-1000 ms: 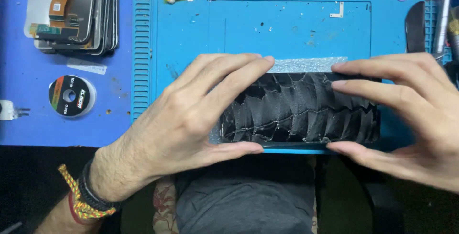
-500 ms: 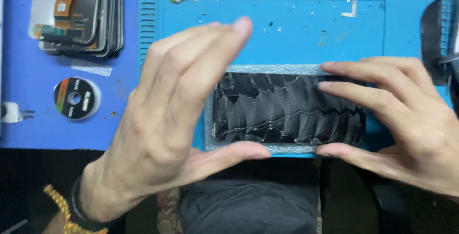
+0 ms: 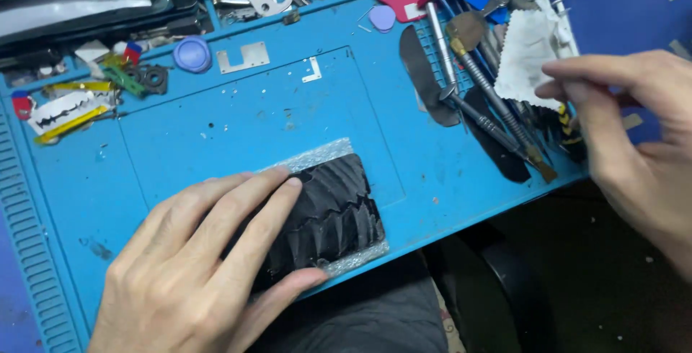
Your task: The person places a phone on a heated screen-separation machine and adjusts its settings, then sets the phone on a foam pad and uses a blue pry tool to lift and separate the cracked screen from the phone body.
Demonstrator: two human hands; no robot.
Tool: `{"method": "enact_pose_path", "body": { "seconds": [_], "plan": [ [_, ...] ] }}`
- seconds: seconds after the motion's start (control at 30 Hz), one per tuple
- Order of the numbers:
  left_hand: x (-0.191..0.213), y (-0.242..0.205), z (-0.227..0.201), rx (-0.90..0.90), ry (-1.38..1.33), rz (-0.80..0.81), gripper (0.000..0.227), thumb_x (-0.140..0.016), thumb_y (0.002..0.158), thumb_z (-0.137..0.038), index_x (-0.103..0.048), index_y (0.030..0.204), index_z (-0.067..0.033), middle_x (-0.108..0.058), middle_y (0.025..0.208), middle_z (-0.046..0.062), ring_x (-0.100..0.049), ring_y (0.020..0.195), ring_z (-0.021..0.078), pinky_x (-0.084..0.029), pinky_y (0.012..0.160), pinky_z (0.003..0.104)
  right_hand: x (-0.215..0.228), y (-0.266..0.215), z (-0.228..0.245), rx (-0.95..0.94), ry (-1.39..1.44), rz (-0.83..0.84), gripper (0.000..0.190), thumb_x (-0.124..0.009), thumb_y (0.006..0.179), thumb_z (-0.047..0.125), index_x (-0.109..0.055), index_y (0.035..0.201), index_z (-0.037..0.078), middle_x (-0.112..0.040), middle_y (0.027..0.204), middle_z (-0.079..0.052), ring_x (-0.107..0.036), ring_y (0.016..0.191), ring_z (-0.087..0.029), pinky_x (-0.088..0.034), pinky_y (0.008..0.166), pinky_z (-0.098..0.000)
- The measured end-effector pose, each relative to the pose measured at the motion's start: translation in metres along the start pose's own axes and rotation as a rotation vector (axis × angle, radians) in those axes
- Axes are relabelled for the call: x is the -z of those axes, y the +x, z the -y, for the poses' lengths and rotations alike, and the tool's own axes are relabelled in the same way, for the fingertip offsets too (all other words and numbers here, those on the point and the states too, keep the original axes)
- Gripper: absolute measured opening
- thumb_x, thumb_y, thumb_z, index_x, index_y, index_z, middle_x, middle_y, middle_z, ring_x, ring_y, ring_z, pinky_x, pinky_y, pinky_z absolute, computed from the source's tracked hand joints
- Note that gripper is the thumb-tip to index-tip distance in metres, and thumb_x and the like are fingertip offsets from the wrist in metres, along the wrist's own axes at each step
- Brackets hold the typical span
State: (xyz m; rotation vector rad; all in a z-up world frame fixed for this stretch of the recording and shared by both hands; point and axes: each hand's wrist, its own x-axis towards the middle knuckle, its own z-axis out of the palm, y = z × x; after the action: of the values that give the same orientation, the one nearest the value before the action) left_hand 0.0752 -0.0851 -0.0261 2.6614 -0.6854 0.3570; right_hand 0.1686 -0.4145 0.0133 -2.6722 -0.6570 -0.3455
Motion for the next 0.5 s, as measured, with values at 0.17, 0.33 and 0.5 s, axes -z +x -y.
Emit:
{"method": "enact_pose_path", "body": {
  "seconds": [0.17, 0.33, 0.5],
  "plan": [
    [-0.008, -0.004, -0.003, 0.045, -0.011, -0.060, 0.067, -0.079, 0.079, -0.049, -0.066, 0.129, -0.0060, -0.067, 0.131, 0.009, -0.064, 0.117, 0.0299, -0.051, 0.099, 0.047, 0.004, 0.039, 0.013, 0.137, -0.079, -0.062, 0.012, -0.073, 0.108, -0.002, -0.068, 0.119, -0.007, -0.073, 0.103, -0.018, -0.071, 0.094, -0.024, -0.056, 0.088, -0.0348],
    [-0.007, -0.008, -0.006, 0.142, -0.049, -0.068, 0.083, -0.083, 0.075, -0.049, -0.059, 0.142, -0.0061, -0.067, 0.132, 0.008, -0.065, 0.121, 0.0274, -0.048, 0.108, 0.050, -0.013, 0.077, -0.006, 0.402, -0.335, -0.107, 0.011, -0.079, 0.103, 0.008, -0.076, 0.111, 0.002, -0.074, 0.096, -0.009, -0.071, 0.085, -0.022, -0.054, 0.076, -0.0351],
    [0.001, -0.010, -0.014, 0.099, -0.019, -0.141, 0.088, -0.082, 0.075, -0.053, -0.053, 0.144, -0.0057, -0.064, 0.140, 0.012, -0.062, 0.127, 0.0311, -0.035, 0.118, 0.061, -0.026, 0.093, 0.003, 0.396, -0.604, -0.135, 0.028, -0.087, 0.090, 0.037, -0.080, 0.101, 0.012, -0.073, 0.087, -0.004, -0.070, 0.077, -0.022, -0.052, 0.061, -0.0381]
  ]
}}
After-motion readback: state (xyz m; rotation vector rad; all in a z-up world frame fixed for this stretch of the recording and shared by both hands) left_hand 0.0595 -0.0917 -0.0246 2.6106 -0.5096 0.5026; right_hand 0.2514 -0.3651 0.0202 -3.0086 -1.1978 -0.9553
